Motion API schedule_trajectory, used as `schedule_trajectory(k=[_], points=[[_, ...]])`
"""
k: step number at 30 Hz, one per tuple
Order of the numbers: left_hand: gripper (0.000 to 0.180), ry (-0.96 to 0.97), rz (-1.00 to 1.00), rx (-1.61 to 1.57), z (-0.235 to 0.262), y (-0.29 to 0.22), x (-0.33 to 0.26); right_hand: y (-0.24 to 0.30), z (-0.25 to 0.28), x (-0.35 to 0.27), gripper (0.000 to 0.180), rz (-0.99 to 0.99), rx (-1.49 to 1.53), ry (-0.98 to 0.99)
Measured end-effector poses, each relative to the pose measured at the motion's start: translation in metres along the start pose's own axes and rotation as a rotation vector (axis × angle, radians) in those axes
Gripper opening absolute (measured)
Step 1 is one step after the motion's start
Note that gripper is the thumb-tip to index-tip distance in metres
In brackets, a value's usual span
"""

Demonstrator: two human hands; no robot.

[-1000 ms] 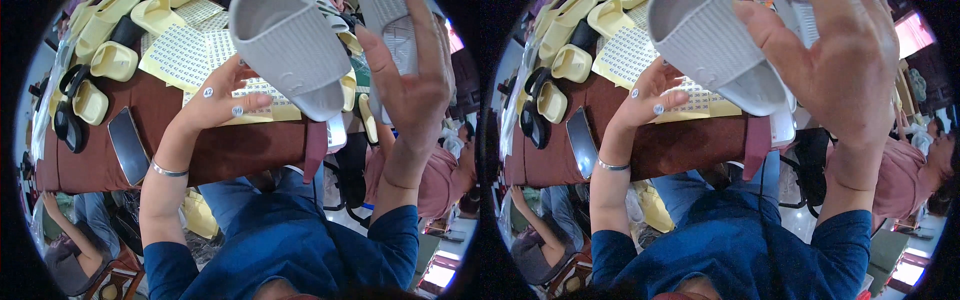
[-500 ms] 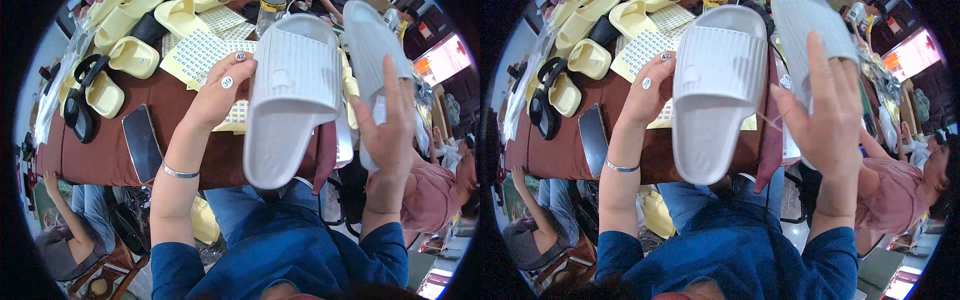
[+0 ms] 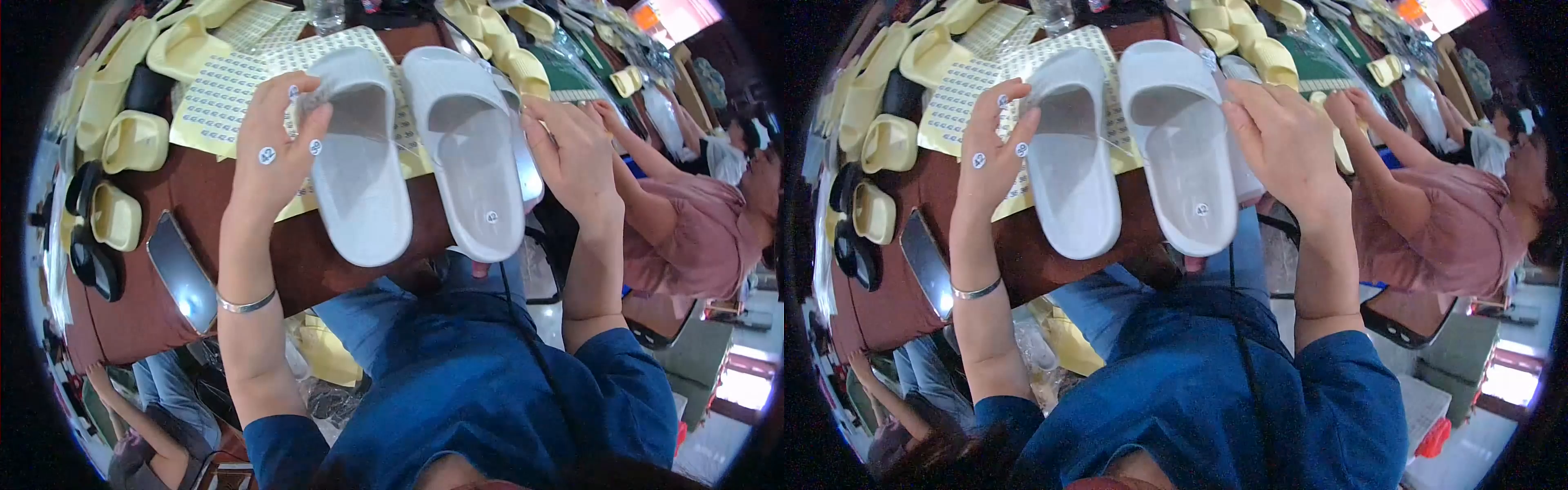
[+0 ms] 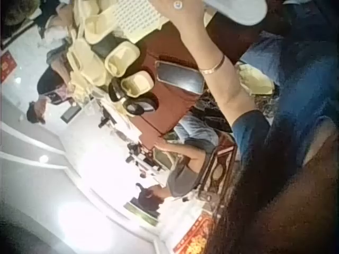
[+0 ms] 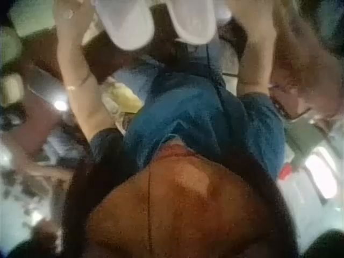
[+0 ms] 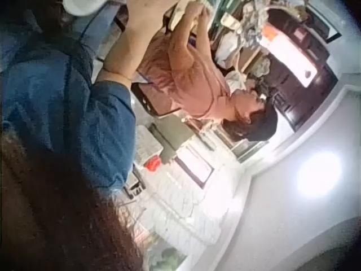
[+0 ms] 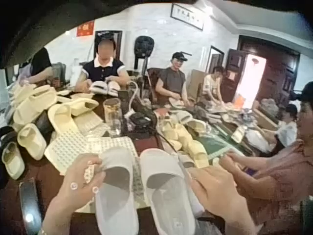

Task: Applying shoe size labels to the inside of slippers.

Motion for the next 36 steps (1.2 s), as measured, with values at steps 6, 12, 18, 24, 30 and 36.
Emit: schedule_trajectory(k=[6, 12, 18, 24, 30, 36], points=[[0.026, 0.02, -0.119, 0.026, -0.012, -0.03, 0.0, -0.012, -0.018, -0.027, 0.023, -0.009, 0.049, 0.15], [0.023, 0.1, -0.372, 0.147, -0.027, -0.081, -0.007, 0.004, -0.027, -0.027, 0.022, -0.048, 0.193, 0.099], [0.025, 0.439, -0.466, 0.029, -0.061, -0.124, -0.014, 0.001, -0.032, -0.026, 0.018, -0.044, 0.215, -0.071], [0.021, 0.485, -0.427, -0.092, -0.086, -0.095, -0.017, 0.01, -0.03, -0.023, 0.009, 0.081, 0.235, 0.006], [0.024, 0.469, -0.422, -0.091, -0.088, -0.091, -0.016, 0.042, -0.021, -0.021, 0.017, 0.294, 0.431, -0.082], [0.018, 0.411, -0.35, -0.247, -0.089, -0.088, -0.018, 0.053, -0.022, -0.016, 0.022, 0.361, 0.455, -0.164]])
Point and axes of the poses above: each hand's wrist, its own x-axis towards the middle knuckle, its own z-axis out of the back of the hand, y = z × x, the point moved 5 cm from there along x, towards the middle knuckle, and after that the axes turned 4 degrees about y, right-handed, at the moved point
